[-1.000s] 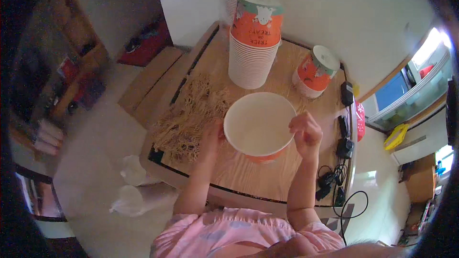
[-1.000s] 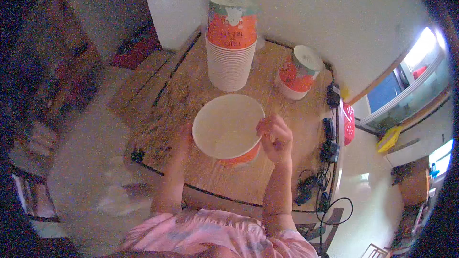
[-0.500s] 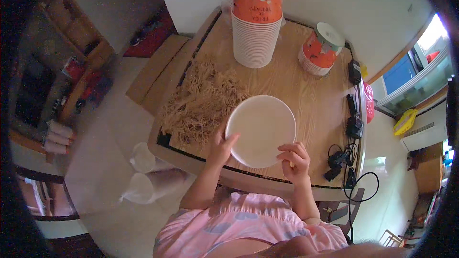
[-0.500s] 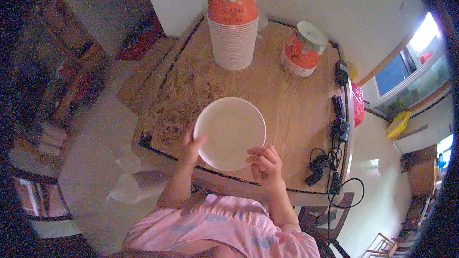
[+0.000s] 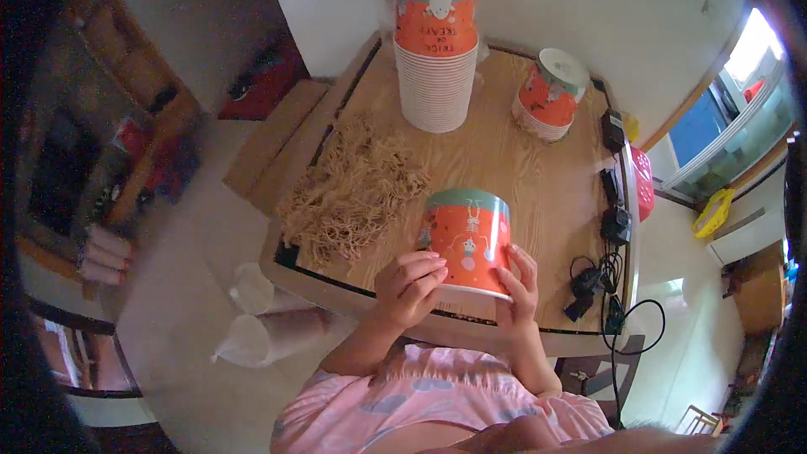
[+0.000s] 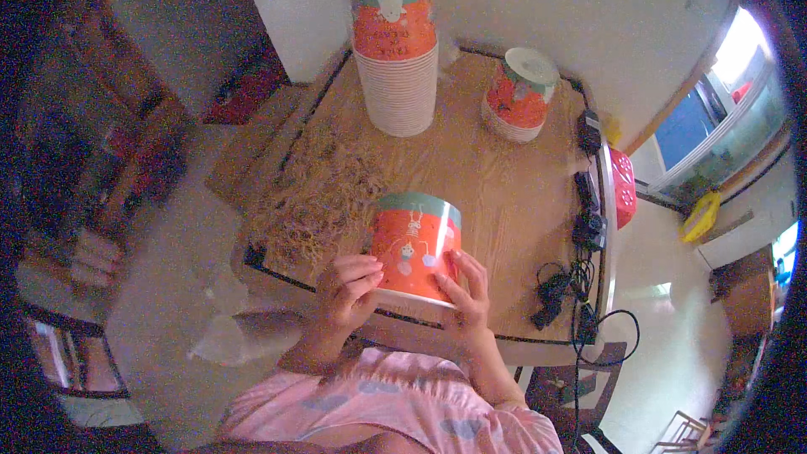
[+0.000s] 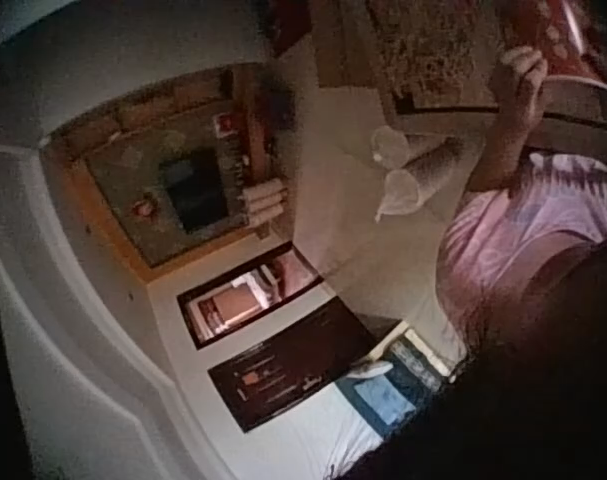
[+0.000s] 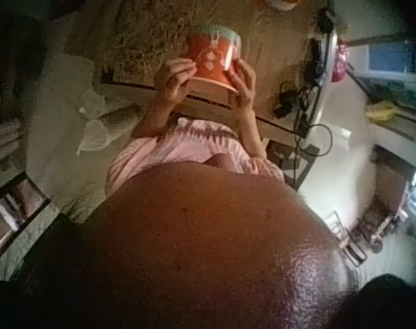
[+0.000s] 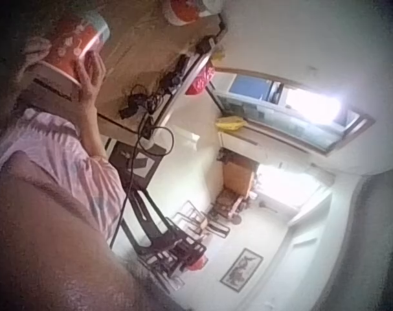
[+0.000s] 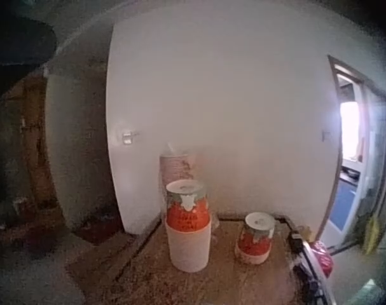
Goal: Assembling paper gift buckets by manually attaching string handles through pre-cut holes.
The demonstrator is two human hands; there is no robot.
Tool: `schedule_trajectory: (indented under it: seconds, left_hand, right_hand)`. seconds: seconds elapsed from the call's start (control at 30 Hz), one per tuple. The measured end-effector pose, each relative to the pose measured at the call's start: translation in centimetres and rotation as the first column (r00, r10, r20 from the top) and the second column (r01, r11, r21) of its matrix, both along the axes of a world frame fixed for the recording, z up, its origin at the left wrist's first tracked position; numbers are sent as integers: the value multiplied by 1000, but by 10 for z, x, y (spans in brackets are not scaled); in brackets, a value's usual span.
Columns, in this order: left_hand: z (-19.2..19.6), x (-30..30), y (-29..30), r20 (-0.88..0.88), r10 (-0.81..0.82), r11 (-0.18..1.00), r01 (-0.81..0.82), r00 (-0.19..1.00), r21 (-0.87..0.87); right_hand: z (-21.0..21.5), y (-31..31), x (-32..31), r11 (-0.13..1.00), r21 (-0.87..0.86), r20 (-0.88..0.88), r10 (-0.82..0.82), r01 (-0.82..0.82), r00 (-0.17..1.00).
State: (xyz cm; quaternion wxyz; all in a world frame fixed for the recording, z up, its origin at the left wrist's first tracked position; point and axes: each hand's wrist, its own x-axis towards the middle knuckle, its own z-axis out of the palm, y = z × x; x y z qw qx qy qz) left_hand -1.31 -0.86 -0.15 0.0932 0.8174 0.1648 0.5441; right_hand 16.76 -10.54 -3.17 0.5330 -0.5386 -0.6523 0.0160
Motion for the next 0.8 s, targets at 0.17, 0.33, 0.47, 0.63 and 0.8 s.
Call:
schedule_trajectory:
  seconds: [0.17,0.33,0.47,0.63,0.8]
  left_hand:
    - [6,-2,-4,-35,43,999,-42,998,22]
    - [7,-3,-5,-32,6,1000,-5,999,9]
    - [9,-2,-8,-33,5,1000,-5,999,4]
    - [9,0,-11,-20,-3,1000,4,1000,14]
    - [9,9,-10,10,-23,999,22,1000,45]
  right_hand:
    - [-16,4,-7,992,101,-79,-62,70,995]
    - [-28,2,-1,972,214,-86,-80,97,993]
    - [-38,-1,1,954,279,-120,-81,112,989]
    - [-37,-4,-3,953,273,-125,-103,134,987]
    - [-43,-7,-2,950,275,-154,-105,145,982]
